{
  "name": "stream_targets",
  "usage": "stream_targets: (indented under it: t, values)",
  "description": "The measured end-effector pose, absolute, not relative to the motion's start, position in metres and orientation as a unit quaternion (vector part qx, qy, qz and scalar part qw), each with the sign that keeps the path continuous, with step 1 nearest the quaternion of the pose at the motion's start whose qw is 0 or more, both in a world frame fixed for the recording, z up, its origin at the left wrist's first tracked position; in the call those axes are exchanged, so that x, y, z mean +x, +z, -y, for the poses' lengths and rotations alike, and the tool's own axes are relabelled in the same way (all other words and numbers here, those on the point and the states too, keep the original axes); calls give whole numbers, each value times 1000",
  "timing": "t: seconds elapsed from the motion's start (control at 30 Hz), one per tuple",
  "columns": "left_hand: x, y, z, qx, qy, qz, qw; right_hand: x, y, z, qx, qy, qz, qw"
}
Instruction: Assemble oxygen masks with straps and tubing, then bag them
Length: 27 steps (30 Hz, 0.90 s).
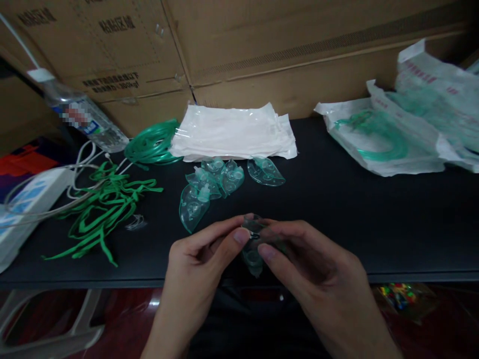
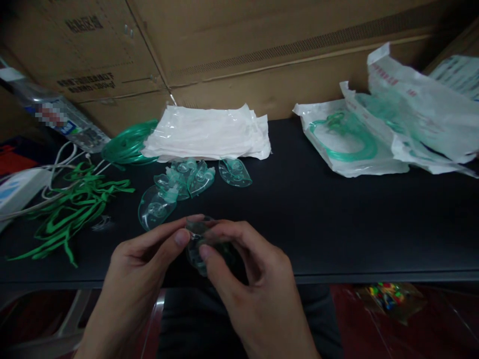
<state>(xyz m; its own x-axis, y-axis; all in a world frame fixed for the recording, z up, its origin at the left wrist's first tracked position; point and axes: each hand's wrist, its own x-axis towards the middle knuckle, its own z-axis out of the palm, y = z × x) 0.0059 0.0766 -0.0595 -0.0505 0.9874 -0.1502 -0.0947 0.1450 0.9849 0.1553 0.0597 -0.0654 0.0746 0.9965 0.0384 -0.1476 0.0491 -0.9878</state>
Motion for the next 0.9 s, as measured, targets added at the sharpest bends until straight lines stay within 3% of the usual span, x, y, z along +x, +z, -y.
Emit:
stream_targets:
  t: [0.33, 0.9]
  values:
    - [10, -59, -77, 382, 505, -553, 542, 136, -75, -54, -529, 299, 598, 523]
    - [11, -58, -79, 373, 503, -544, 559, 130, -76, -55, -520, 189, 635, 539]
